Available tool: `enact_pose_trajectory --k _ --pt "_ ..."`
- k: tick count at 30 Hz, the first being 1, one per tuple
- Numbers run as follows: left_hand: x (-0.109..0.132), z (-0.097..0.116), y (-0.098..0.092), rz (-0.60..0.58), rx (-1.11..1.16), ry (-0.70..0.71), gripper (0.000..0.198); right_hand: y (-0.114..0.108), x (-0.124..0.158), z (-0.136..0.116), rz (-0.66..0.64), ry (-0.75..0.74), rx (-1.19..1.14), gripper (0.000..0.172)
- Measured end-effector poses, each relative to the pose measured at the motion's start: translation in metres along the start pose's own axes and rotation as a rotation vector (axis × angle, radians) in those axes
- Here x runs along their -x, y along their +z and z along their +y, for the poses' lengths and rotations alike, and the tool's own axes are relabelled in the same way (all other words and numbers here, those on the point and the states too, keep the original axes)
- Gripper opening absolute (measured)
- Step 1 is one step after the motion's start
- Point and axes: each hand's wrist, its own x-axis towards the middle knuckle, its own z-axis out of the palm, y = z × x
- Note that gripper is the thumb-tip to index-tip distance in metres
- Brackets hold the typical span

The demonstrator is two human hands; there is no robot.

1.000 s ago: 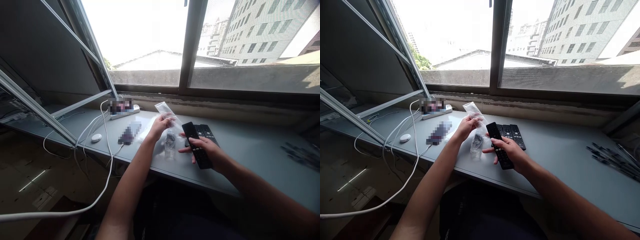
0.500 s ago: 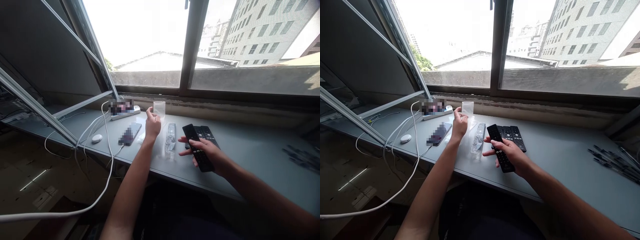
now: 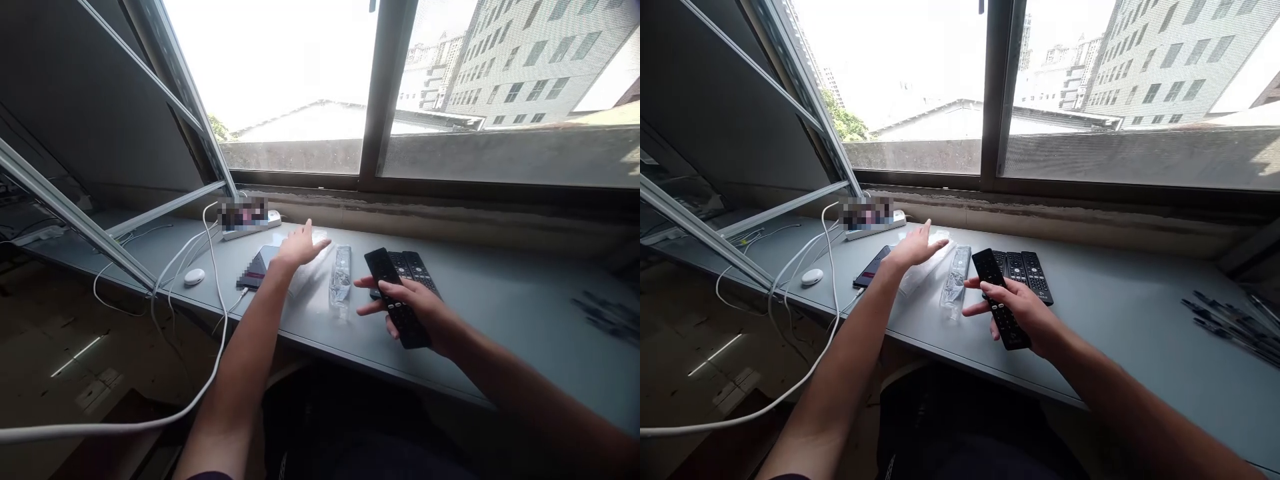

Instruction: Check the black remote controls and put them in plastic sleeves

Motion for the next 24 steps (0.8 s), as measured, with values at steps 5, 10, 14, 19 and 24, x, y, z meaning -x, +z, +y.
enact_pose_trajectory --k 5,10,14,19,24 --pt "0.006 0.003 0.005 -0.117 0.226 -0.031 0.137 0.001 0.001 -0.003 0.001 -0.002 0.018 0.040" --pt "-0.002 0.001 0.017 -0.068 0.303 -0.058 0.111 0.002 0.001 -0.001 0.006 -0.021 -0.009 0.038" --pt "-0.001 0.005 0.024 -0.087 0.120 -0.030 0.107 0.000 -0.001 0.003 -0.001 -0.039 -0.016 0.035" --pt "0.009 0.027 0.031 -0.014 -0.104 -0.144 0.111 -0.001 -0.001 0.004 0.009 -0.024 -0.001 0.036" --pt "0.016 0.046 0.029 0.087 -0.075 -0.183 0.094 0.000 -0.001 0.002 0.000 -0.051 -0.011 0.036"
